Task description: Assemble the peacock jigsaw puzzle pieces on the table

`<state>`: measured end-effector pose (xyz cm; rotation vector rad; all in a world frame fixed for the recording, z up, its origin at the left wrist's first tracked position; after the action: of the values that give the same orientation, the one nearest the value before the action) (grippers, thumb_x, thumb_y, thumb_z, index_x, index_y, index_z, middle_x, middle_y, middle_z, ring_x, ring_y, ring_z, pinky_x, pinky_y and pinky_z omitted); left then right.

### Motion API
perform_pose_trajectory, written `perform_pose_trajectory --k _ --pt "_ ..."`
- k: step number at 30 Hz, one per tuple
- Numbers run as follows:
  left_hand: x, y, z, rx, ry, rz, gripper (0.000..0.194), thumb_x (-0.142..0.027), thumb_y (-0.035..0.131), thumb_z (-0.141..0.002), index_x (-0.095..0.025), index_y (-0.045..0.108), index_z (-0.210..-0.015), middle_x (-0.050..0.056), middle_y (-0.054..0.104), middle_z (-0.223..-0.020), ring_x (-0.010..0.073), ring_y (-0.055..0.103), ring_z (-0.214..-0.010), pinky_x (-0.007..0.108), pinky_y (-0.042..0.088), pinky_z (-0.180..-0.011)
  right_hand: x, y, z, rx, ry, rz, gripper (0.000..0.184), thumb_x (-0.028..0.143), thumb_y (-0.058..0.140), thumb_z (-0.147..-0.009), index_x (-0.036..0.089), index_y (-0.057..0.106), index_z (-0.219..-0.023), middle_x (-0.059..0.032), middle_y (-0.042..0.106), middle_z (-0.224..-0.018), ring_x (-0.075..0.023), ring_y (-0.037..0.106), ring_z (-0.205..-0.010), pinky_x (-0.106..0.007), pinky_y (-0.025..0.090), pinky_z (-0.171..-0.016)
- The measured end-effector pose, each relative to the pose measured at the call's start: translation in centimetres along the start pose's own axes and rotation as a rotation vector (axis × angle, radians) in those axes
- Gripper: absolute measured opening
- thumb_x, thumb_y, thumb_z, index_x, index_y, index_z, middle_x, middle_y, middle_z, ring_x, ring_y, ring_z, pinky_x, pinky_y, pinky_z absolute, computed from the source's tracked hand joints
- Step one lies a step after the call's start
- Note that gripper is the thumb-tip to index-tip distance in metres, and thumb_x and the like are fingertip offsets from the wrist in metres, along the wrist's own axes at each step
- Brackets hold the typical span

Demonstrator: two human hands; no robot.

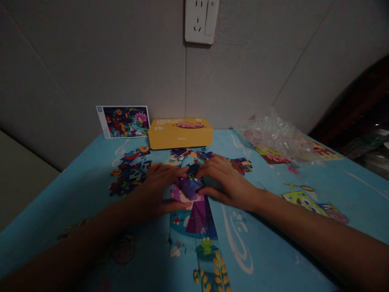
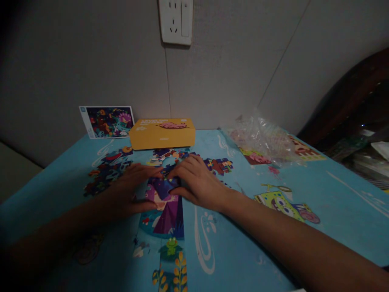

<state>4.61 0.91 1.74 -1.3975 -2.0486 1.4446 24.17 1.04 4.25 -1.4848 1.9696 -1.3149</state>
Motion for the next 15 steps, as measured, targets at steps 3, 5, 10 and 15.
perform_pose_trajectory --k 3,5,10,15 --pt "-0.5 -0.1 -0.2 -0.045 0.057 0.01 0.044 -0.03 0.073 -0.087 -0.021 0.055 -0.127 0.006 0.069 -0.11 0.025 0.058 -0.11 0.042 0.038 -0.1 1.0 0.1 -0.4 -0.013 -0.035 -0.011 0.033 0.049 0.051 -0.1 0.018 0.058 -0.11 -0.0076 0.067 -0.101 -0.023 0.057 -0.098 -0.044 0.038 -0.099" --pt "-0.6 -0.4 -0.4 -0.075 0.082 0.014 0.024 -0.022 0.068 -0.091 -0.022 0.062 -0.114 0.003 0.07 -0.101 0.0228 0.059 -0.105 0.041 0.04 -0.097 0.4 -0.3 -0.4 -0.033 0.001 0.018 0.036 0.049 0.057 -0.096 0.018 0.057 -0.115 -0.0088 0.067 -0.105 -0.0248 0.058 -0.101 -0.045 0.039 -0.099" --pt "0.1 -0.9 -0.4 -0.143 0.068 0.022 0.011 -0.018 0.061 -0.095 -0.024 0.066 -0.102 0.0 0.071 -0.093 0.02 0.06 -0.098 0.038 0.041 -0.092 -5.8 -3.6 1.8 -0.236 0.437 0.279 0.041 0.029 0.058 -0.086 0.015 0.054 -0.124 -0.0175 0.065 -0.12 -0.0344 0.058 -0.111 -0.052 0.045 -0.093" --pt "0.3 -1.2 -0.3 -0.136 0.086 -0.023 0.01 -0.018 0.065 -0.091 -0.023 0.068 -0.098 0.0 0.073 -0.089 0.0204 0.061 -0.095 0.037 0.044 -0.088 -9.2 -3.6 3.3 -0.083 0.67 0.325 0.051 0.033 0.061 -0.08 0.013 0.058 -0.127 -0.0182 0.066 -0.123 -0.0389 0.058 -0.114 -0.058 0.043 -0.098"
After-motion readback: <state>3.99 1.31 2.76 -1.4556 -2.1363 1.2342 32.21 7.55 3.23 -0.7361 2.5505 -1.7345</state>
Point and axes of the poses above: each hand's wrist, its own z-axis away from the middle knuckle, its own y-axis out of the palm, x = y × z, the point moved 5 cm from there along -z, towards the middle knuckle
